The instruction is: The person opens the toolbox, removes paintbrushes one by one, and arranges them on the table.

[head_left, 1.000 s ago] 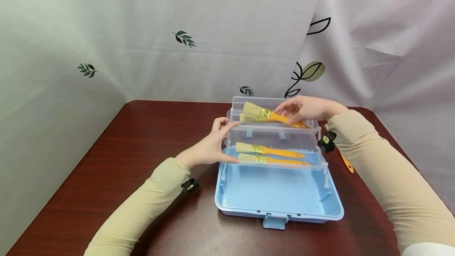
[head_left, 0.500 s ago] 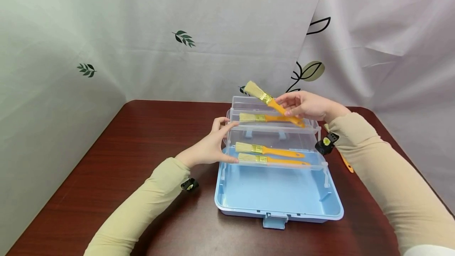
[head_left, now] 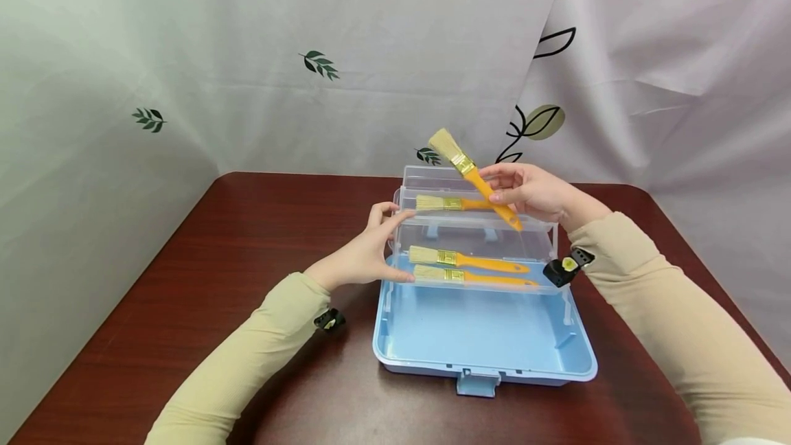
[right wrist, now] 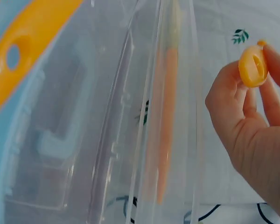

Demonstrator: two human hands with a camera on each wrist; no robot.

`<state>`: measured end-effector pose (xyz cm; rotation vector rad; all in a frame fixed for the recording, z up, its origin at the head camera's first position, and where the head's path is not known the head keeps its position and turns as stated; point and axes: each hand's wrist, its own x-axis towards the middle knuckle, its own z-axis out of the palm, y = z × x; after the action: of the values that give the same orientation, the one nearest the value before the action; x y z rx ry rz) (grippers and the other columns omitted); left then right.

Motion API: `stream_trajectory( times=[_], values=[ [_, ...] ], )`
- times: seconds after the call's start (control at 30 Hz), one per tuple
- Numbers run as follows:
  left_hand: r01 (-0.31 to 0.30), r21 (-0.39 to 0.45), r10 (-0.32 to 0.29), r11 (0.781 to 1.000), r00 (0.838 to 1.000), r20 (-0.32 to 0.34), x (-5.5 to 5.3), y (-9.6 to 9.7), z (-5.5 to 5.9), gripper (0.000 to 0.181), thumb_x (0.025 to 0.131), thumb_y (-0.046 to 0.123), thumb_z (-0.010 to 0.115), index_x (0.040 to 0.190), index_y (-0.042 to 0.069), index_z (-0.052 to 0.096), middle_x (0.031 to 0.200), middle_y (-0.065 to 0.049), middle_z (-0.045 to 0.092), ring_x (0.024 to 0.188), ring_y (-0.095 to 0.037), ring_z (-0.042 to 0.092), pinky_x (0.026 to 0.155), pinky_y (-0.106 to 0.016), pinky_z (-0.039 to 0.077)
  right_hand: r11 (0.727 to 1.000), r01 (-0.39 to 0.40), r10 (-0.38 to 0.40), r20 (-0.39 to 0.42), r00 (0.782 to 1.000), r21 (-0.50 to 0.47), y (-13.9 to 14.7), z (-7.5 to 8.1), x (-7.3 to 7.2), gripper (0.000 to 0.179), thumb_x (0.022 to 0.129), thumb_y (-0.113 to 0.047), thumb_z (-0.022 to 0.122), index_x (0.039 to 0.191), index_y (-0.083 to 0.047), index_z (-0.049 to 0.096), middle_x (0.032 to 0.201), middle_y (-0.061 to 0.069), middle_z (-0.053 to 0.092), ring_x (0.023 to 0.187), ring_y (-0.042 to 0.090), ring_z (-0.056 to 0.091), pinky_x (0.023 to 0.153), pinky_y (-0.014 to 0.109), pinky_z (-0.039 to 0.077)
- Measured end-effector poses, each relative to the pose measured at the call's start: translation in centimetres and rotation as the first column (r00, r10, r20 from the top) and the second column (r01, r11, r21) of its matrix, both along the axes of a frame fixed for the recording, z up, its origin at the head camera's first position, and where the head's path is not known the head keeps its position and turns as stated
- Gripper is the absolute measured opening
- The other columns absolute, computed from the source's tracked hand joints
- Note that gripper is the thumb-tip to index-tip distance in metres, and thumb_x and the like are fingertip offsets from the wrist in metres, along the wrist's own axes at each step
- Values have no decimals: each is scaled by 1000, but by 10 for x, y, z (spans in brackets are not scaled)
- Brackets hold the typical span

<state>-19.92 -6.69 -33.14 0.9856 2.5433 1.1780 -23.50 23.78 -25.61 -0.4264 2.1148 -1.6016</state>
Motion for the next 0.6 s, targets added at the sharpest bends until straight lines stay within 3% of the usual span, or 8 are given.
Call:
stream_trajectory(
  times=[0.17,0.43,0.6],
  values=[
    [-1,-3,1,1000,1000,-5,0,0,1,101,69,18,86,148,10,24,141,-13,9,116,-26,36,96,-46,43,997,75,-75,-2,997,-14,-3,-2,6,46,93,-2,55,136,0,39,106,-1,59,94,15,55,74,23,52],
    [6,10,-6,1000,1000,-3,0,0,1,101,68,17,86,148,9,25,142,-13,10,112,-25,39,94,-48,44,983,141,-136,53,989,-118,-3,-6,18,43,94,-4,56,134,-7,41,107,-3,61,94,13,60,79,25,54],
    [3,11,-3,1000,1000,-4,1,0,1,101,69,18,86,148,10,25,142,-12,10,112,-25,39,94,-48,44,977,177,-172,50,984,-116,-4,-11,26,41,93,-4,58,131,-9,44,108,-4,60,95,12,58,80,23,53]
  ],
)
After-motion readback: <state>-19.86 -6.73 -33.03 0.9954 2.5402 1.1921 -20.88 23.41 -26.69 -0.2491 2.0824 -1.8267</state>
